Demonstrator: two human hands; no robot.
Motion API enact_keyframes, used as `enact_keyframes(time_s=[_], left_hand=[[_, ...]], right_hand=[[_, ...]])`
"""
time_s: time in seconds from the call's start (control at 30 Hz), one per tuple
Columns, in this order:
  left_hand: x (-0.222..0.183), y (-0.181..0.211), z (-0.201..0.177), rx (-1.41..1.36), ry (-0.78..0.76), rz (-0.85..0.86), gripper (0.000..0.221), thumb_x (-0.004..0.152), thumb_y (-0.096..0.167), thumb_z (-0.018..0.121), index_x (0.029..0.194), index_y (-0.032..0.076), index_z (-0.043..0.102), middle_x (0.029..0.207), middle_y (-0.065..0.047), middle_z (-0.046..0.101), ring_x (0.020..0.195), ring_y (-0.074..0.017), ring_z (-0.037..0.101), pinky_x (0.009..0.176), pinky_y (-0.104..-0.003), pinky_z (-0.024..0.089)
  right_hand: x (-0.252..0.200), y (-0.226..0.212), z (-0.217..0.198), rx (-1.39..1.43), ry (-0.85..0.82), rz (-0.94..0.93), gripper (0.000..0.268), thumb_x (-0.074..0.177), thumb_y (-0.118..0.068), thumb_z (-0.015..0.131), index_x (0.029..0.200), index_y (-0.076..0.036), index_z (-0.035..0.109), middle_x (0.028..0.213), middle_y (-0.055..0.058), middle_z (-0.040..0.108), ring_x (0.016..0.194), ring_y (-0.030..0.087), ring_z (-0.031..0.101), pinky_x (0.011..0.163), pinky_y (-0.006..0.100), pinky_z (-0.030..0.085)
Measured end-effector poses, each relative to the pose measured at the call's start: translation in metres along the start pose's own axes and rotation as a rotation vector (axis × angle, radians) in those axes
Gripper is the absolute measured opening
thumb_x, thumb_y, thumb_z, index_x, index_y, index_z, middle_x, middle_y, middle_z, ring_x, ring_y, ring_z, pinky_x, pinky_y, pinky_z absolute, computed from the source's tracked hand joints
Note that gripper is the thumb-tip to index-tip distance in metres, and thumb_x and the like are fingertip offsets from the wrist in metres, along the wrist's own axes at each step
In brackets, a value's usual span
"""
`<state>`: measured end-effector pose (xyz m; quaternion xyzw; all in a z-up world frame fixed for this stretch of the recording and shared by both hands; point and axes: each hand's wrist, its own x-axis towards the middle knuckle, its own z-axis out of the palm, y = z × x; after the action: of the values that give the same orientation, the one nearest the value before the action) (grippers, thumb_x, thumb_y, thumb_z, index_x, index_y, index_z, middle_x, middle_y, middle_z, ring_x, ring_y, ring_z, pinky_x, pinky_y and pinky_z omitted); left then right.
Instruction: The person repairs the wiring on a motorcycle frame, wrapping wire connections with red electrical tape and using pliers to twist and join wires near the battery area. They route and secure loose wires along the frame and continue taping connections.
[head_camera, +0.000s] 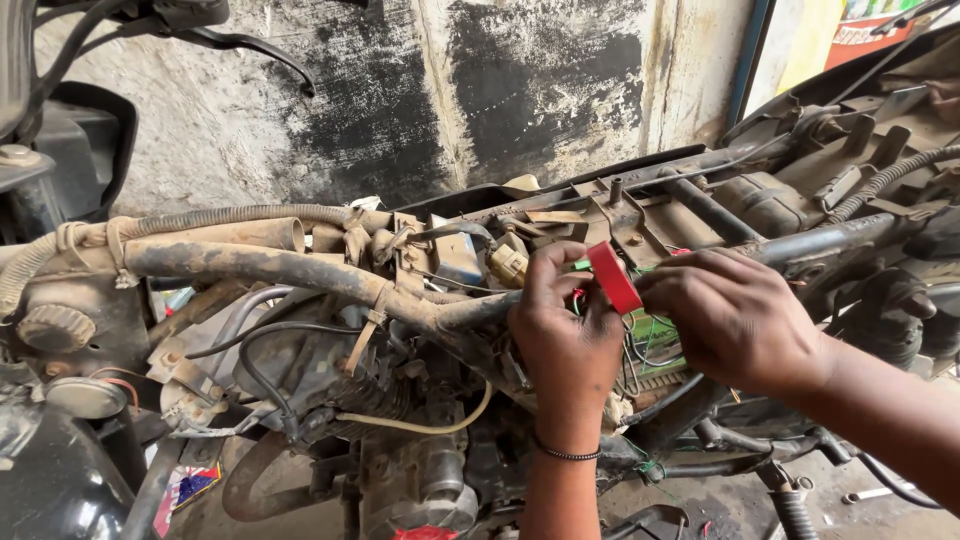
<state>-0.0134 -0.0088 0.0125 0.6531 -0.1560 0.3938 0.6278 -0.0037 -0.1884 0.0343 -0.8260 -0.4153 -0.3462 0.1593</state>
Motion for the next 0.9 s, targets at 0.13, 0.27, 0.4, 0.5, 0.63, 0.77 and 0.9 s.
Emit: enact_keyframes(time_s=[0.13, 0.27, 0.4, 0.5, 0.63, 0.77, 0.9], left_hand=[[0.001, -0.005, 0.004, -0.042, 0.059, -0.089, 0.018, 0.083, 0.005, 0.078, 0.095, 0.002, 0.065, 0.081, -0.009, 0.074, 0.073, -0.0152, 0.073, 0.066, -0.027, 0.057], [0.003, -0.002, 0.003, 0.104, 0.064, -0.194, 0.013, 0.082, 0.007, 0.078, 0.089, 0.002, 0.069, 0.075, -0.007, 0.075, 0.068, -0.0129, 0.073, 0.061, -0.027, 0.055], [0.005, -0.005, -0.001, -0.046, 0.008, -0.091, 0.01, 0.094, 0.009, 0.07, 0.092, 0.002, 0.063, 0.076, -0.006, 0.074, 0.068, -0.011, 0.072, 0.062, -0.026, 0.054], [0.005, -0.008, -0.009, -0.145, -0.096, 0.001, 0.011, 0.099, 0.012, 0.066, 0.1, 0.002, 0.061, 0.083, -0.008, 0.073, 0.076, -0.011, 0.071, 0.069, -0.025, 0.055], [0.007, -0.003, -0.025, -0.135, -0.317, 0.118, 0.017, 0.101, 0.018, 0.068, 0.107, 0.001, 0.068, 0.098, -0.01, 0.073, 0.09, -0.0169, 0.073, 0.081, -0.029, 0.057], [0.008, 0.0, -0.027, 0.022, -0.402, 0.179, 0.02, 0.102, 0.021, 0.069, 0.11, 0.003, 0.073, 0.104, -0.01, 0.074, 0.1, -0.0234, 0.071, 0.089, -0.035, 0.056], [0.009, 0.003, -0.025, 0.081, -0.435, 0.165, 0.018, 0.098, 0.019, 0.071, 0.105, 0.003, 0.073, 0.1, -0.01, 0.071, 0.099, -0.0266, 0.068, 0.088, -0.037, 0.055]], right_hand=[[0.01, 0.006, -0.002, -0.309, 0.196, -0.496, 0.023, 0.082, -0.006, 0.07, 0.104, -0.001, 0.064, 0.124, 0.019, 0.063, 0.119, 0.038, 0.061, 0.099, 0.051, 0.053], [0.021, 0.015, -0.005, -0.367, 0.174, -0.682, 0.018, 0.093, -0.01, 0.067, 0.109, -0.003, 0.062, 0.13, 0.014, 0.062, 0.123, 0.036, 0.06, 0.103, 0.054, 0.053], [0.033, 0.009, -0.014, -0.324, 0.093, -0.681, 0.019, 0.092, -0.012, 0.067, 0.107, -0.004, 0.058, 0.129, 0.019, 0.067, 0.121, 0.037, 0.065, 0.101, 0.053, 0.054], [0.034, 0.011, -0.013, -0.21, 0.07, -0.55, 0.023, 0.084, -0.009, 0.068, 0.104, -0.005, 0.059, 0.118, 0.017, 0.07, 0.112, 0.035, 0.068, 0.096, 0.049, 0.055], [0.023, 0.021, -0.005, 0.039, -0.075, -0.156, 0.03, 0.066, 0.0, 0.071, 0.095, -0.007, 0.063, 0.09, 0.009, 0.071, 0.09, 0.03, 0.071, 0.078, 0.043, 0.055], [0.015, 0.034, -0.001, 0.18, -0.133, 0.033, 0.024, 0.072, 0.0, 0.073, 0.094, -0.007, 0.065, 0.082, 0.009, 0.071, 0.082, 0.03, 0.072, 0.07, 0.039, 0.055], [0.014, 0.033, -0.008, 0.362, -0.182, 0.144, 0.014, 0.084, -0.005, 0.071, 0.097, -0.007, 0.068, 0.085, 0.007, 0.077, 0.08, 0.024, 0.077, 0.07, 0.034, 0.059]])
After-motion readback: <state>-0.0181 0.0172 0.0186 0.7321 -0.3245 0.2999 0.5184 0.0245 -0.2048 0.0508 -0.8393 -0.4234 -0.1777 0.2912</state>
